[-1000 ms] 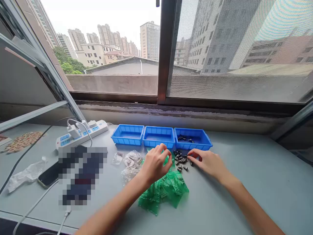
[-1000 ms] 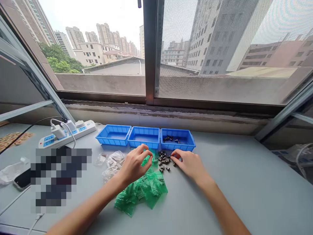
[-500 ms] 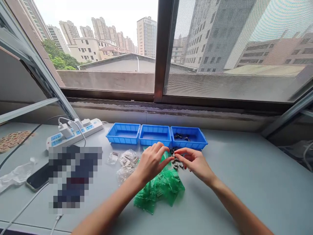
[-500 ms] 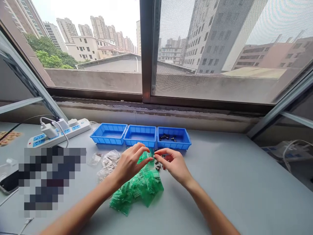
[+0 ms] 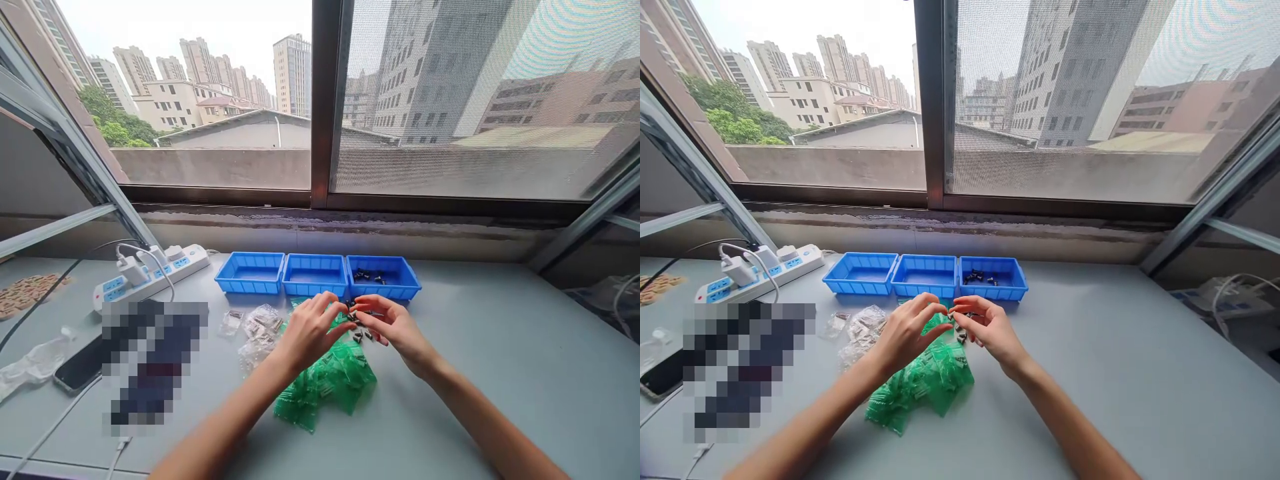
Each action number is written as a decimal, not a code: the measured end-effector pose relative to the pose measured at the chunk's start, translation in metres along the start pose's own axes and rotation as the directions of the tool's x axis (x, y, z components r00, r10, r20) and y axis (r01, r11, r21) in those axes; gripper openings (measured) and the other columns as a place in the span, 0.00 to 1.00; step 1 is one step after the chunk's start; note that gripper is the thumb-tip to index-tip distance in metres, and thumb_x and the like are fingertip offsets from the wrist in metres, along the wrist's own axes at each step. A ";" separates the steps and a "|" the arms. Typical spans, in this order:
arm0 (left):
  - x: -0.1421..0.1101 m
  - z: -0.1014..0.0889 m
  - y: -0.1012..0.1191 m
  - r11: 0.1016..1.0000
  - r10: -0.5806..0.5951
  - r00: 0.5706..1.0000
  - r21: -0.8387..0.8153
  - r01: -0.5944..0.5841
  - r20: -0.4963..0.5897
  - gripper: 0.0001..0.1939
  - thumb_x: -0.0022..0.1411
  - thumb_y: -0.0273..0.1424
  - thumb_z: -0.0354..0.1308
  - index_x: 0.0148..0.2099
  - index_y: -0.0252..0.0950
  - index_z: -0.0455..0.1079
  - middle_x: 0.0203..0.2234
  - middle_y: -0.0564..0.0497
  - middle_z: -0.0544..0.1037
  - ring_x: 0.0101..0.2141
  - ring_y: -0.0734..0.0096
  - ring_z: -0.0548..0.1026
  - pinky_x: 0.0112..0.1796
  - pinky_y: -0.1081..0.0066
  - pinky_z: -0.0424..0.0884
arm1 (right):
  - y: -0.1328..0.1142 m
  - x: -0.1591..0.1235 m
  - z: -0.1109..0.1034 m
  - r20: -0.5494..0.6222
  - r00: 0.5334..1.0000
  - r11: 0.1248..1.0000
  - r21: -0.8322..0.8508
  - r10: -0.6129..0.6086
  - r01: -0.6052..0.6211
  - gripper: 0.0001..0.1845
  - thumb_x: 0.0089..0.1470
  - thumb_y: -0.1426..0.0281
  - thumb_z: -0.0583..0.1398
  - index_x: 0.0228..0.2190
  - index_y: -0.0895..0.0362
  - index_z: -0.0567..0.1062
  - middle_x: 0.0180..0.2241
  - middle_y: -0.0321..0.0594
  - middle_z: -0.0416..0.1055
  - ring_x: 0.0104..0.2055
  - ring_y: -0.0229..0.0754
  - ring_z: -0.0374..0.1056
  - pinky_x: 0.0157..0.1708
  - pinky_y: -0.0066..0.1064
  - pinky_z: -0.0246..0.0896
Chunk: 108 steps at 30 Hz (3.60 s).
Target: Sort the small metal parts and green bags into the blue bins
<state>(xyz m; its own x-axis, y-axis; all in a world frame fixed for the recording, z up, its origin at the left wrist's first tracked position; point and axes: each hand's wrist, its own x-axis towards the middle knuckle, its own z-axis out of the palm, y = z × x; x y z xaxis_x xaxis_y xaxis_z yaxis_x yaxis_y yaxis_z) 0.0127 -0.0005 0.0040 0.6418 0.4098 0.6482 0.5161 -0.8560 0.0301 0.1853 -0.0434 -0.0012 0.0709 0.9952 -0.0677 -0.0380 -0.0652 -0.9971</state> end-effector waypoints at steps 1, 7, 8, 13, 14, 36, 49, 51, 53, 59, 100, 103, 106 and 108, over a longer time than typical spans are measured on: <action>0.000 0.000 0.000 1.000 0.004 1.000 0.002 -0.004 -0.003 0.13 0.67 0.39 0.45 0.39 0.36 0.65 0.32 0.50 0.72 0.31 0.72 0.73 0.30 0.73 0.68 | 0.000 0.000 0.001 0.006 1.000 1.000 0.007 0.002 -0.002 0.23 0.36 0.56 0.67 0.33 0.56 0.76 0.32 0.40 0.75 0.17 0.29 0.56 0.14 0.24 0.48; -0.002 0.004 0.002 0.999 -0.023 0.999 0.026 0.022 0.046 0.10 0.68 0.31 0.42 0.42 0.36 0.64 0.33 0.50 0.73 0.31 0.71 0.73 0.31 0.72 0.69 | 0.007 0.000 0.006 -0.001 0.998 0.997 -0.037 -0.067 0.067 0.18 0.39 0.58 0.66 0.30 0.56 0.76 0.30 0.38 0.74 0.18 0.29 0.57 0.16 0.25 0.51; -0.002 0.005 0.002 0.999 -0.025 0.998 0.022 0.024 0.054 0.10 0.68 0.30 0.42 0.42 0.35 0.64 0.33 0.50 0.73 0.31 0.70 0.73 0.31 0.72 0.69 | 0.009 0.000 0.007 -0.001 0.997 0.996 -0.043 -0.075 0.075 0.17 0.39 0.58 0.66 0.30 0.56 0.76 0.29 0.37 0.74 0.18 0.30 0.58 0.16 0.25 0.52; -0.002 0.006 0.003 1.000 -0.030 0.999 0.002 0.030 0.043 0.11 0.68 0.32 0.42 0.41 0.35 0.64 0.33 0.49 0.72 0.31 0.71 0.73 0.31 0.71 0.70 | 0.013 0.001 0.005 0.003 0.998 0.997 -0.026 -0.067 0.068 0.18 0.39 0.59 0.66 0.32 0.56 0.75 0.31 0.38 0.74 0.18 0.30 0.59 0.16 0.26 0.54; -0.002 0.006 0.003 1.000 -0.030 0.999 0.002 0.030 0.035 0.11 0.68 0.32 0.42 0.41 0.35 0.64 0.33 0.49 0.72 0.31 0.71 0.73 0.31 0.71 0.70 | 0.013 0.002 0.005 0.017 0.998 0.998 -0.020 -0.061 0.062 0.18 0.39 0.59 0.66 0.33 0.56 0.75 0.31 0.39 0.74 0.18 0.30 0.59 0.16 0.26 0.54; -0.002 0.005 -0.001 0.997 -0.068 0.998 -0.025 0.068 0.006 0.05 0.65 0.30 0.45 0.43 0.36 0.60 0.34 0.50 0.71 0.30 0.71 0.73 0.29 0.72 0.69 | 0.009 0.025 -0.039 -0.329 0.921 0.972 -0.177 -0.208 0.156 0.25 0.41 0.50 0.62 0.31 0.59 0.76 0.18 0.34 0.67 0.15 0.32 0.58 0.13 0.25 0.56; -0.001 0.005 0.000 0.996 -0.088 0.995 -0.019 0.089 0.037 0.06 0.63 0.27 0.46 0.43 0.37 0.60 0.35 0.51 0.71 0.29 0.72 0.72 0.30 0.72 0.69 | 0.007 0.014 -0.041 0.190 0.930 0.722 -0.589 -0.314 0.364 0.12 0.42 0.62 0.65 0.31 0.52 0.80 0.37 0.40 0.74 0.19 0.31 0.61 0.24 0.29 0.64; -0.001 0.006 0.000 0.996 -0.085 0.995 -0.020 0.086 0.049 0.06 0.63 0.28 0.46 0.42 0.37 0.61 0.34 0.51 0.71 0.29 0.71 0.72 0.29 0.72 0.69 | 0.011 0.013 -0.038 0.284 0.913 0.675 -0.615 -0.293 0.409 0.11 0.41 0.64 0.66 0.31 0.51 0.80 0.37 0.39 0.73 0.20 0.30 0.59 0.23 0.27 0.62; -0.001 0.006 0.000 0.996 -0.084 0.995 -0.027 0.085 0.061 0.05 0.63 0.27 0.46 0.42 0.37 0.61 0.34 0.51 0.71 0.29 0.71 0.72 0.30 0.72 0.69 | 0.015 0.012 -0.035 0.364 0.893 0.651 -0.616 -0.263 0.443 0.08 0.43 0.67 0.65 0.31 0.51 0.80 0.33 0.37 0.73 0.21 0.32 0.60 0.22 0.26 0.60; -0.002 0.006 0.001 0.995 -0.091 0.993 -0.025 0.093 0.072 0.05 0.62 0.27 0.47 0.41 0.37 0.61 0.34 0.51 0.71 0.29 0.71 0.72 0.30 0.71 0.70 | 0.018 0.012 -0.032 0.407 0.880 0.520 -0.710 -0.246 0.474 0.05 0.49 0.68 0.61 0.29 0.52 0.79 0.33 0.36 0.74 0.24 0.33 0.64 0.26 0.27 0.59; -0.004 0.008 0.015 0.992 -0.118 0.986 -0.029 0.122 0.114 0.10 0.66 0.32 0.44 0.35 0.36 0.64 0.32 0.50 0.72 0.31 0.70 0.71 0.30 0.70 0.69 | 0.010 -0.014 -0.005 0.139 0.737 0.525 -0.616 -0.661 0.587 0.08 0.53 0.64 0.59 0.32 0.50 0.79 0.28 0.38 0.76 0.18 0.33 0.62 0.15 0.27 0.61; -0.004 0.009 0.012 0.994 -0.093 0.988 -0.043 0.099 0.125 0.09 0.65 0.31 0.45 0.35 0.36 0.65 0.33 0.49 0.72 0.31 0.71 0.72 0.30 0.71 0.69 | 0.013 -0.012 -0.008 0.185 0.706 0.453 -0.651 -0.683 0.609 0.09 0.55 0.66 0.58 0.34 0.49 0.80 0.29 0.38 0.76 0.17 0.32 0.61 0.17 0.26 0.62; -0.005 0.010 0.008 0.996 -0.047 0.987 -0.071 0.058 0.154 0.08 0.64 0.30 0.45 0.37 0.35 0.65 0.34 0.49 0.72 0.31 0.71 0.73 0.30 0.71 0.70 | 0.017 -0.010 -0.010 0.213 0.689 0.398 -0.684 -0.693 0.611 0.11 0.56 0.66 0.57 0.34 0.50 0.80 0.29 0.38 0.76 0.19 0.32 0.65 0.18 0.24 0.62; -0.006 0.011 0.006 0.996 -0.038 0.985 -0.075 0.051 0.167 0.08 0.65 0.31 0.45 0.39 0.35 0.65 0.35 0.48 0.72 0.32 0.71 0.73 0.30 0.71 0.71 | 0.019 -0.009 -0.012 0.206 0.698 0.382 -0.715 -0.686 0.586 0.12 0.57 0.65 0.56 0.33 0.49 0.80 0.29 0.38 0.76 0.20 0.33 0.67 0.19 0.24 0.62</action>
<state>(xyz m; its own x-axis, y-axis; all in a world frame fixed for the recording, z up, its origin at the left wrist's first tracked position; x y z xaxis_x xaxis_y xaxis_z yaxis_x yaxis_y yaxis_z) 0.0176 -0.0045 -0.0078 0.7076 0.4887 0.5103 0.5041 -0.8553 0.1201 0.1956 -0.0541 -0.0201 -0.1293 0.7540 0.6440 0.7394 0.5060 -0.4440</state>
